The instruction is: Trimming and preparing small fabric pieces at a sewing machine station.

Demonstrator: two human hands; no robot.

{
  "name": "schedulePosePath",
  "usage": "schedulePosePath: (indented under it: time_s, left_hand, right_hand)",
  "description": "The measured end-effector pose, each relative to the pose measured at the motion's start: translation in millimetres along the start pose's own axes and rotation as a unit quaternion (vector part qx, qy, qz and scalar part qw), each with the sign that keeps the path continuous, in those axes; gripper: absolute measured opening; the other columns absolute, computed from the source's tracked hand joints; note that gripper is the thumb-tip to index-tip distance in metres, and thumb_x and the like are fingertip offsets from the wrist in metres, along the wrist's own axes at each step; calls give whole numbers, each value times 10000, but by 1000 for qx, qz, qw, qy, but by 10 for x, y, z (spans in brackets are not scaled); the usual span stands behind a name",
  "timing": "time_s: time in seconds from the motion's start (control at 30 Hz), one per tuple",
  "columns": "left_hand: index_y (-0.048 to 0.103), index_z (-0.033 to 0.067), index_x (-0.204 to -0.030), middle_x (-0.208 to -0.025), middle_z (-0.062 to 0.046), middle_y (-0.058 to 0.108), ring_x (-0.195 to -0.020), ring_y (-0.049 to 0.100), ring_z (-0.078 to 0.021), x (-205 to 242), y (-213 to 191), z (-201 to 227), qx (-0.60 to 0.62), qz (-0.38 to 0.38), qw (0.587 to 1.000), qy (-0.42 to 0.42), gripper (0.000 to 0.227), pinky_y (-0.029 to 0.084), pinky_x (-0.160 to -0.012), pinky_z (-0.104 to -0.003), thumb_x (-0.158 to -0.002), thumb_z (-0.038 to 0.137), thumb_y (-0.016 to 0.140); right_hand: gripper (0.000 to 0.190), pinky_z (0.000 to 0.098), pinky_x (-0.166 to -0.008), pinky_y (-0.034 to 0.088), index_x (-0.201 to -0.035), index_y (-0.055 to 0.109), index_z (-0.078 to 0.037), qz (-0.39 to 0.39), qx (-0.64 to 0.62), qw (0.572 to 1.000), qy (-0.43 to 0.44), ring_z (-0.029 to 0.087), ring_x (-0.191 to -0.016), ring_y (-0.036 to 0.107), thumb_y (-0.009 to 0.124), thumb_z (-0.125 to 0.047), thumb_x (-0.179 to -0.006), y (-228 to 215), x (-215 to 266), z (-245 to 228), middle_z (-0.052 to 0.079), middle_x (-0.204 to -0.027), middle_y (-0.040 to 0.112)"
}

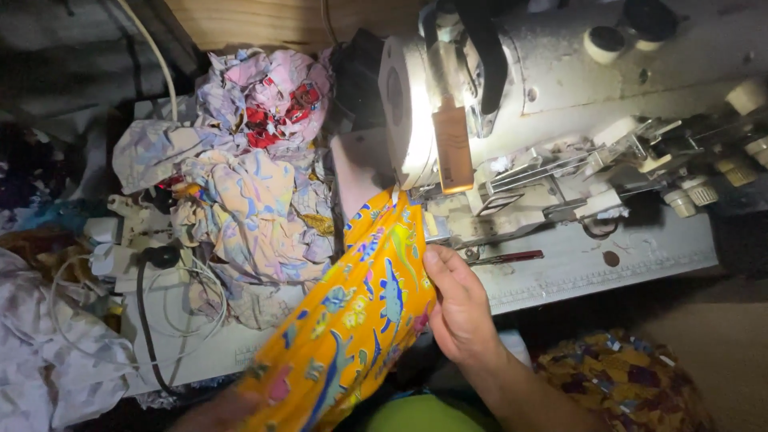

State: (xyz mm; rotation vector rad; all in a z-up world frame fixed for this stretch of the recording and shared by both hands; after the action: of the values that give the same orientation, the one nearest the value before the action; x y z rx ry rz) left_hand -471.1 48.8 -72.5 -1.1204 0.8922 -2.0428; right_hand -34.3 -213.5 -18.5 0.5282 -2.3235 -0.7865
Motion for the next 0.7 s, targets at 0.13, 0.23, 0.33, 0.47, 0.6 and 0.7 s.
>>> schedulePosePath:
  time_s: [0.13,0.23,0.33,0.47,0.6,0.7]
  left_hand:
    - [432,521,-1491,-1210,19,774,-1050,776,-190,-300,-136,578,-164,-18,986,16,944,611,-929,-331,-649,546,860]
    - [420,576,-1501,-1235,64,775,-1101,793,-171,205,27,1481,-246,-27,968,28,998,625,-971,-322,-621,610,890]
    - [776,64,-1041,-1294,-219,578,-1117,634,-352,605,114,2168,34,349,904,242,485,560,-934,-417,-627,257,941]
    - [606,114,-1087,-1205,-163,664,-1137,707,-276,390,403,2020,411,198,838,300,172,613,-956,-384,-959,226,629]
    - [676,140,-1057,-1133,-152,680,-997,716,-188,58,643,1444,377,201,848,313,268,606,-887,-301,-807,137,771]
    - [577,73,-1084,-1138,-195,647,-982,682,-191,304,384,1808,280,244,877,306,248,546,-862,-267,-892,204,664]
  right_hand:
    - [318,465,-915,586,-1200,607,123,2,43,998,50,371,-1036,690,556,-108,-986,76,123,-182,303,-1175,711]
    - [360,485,-863,609,-1190,623,143,22,110,990,90,406,-1026,722,558,-136,-973,33,168,-176,330,-1178,737]
    - [220,420,-791,630,-953,675,73,-41,160,986,10,294,-847,735,623,-140,-970,-91,136,-39,234,-963,780]
    - [279,419,-814,640,-1068,655,75,-9,164,986,22,312,-936,753,635,-172,-940,-4,96,-51,249,-1075,789]
    - [328,455,-851,648,-1083,667,106,-13,162,983,83,357,-994,765,601,-185,-948,56,103,-113,283,-1142,788]
    - [285,382,-626,654,-1005,637,52,-40,197,977,71,310,-829,776,604,-229,-967,-179,142,72,240,-1017,800]
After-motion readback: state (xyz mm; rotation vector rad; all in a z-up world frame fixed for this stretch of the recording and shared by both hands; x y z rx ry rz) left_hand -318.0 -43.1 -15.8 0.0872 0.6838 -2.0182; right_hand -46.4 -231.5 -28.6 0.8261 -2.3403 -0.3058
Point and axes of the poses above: each hand's wrist, its own x-axis away from the middle knuckle, its own y-axis out of the palm, z = x × y, the point moved 1 cm from there along -x, towards the middle knuckle
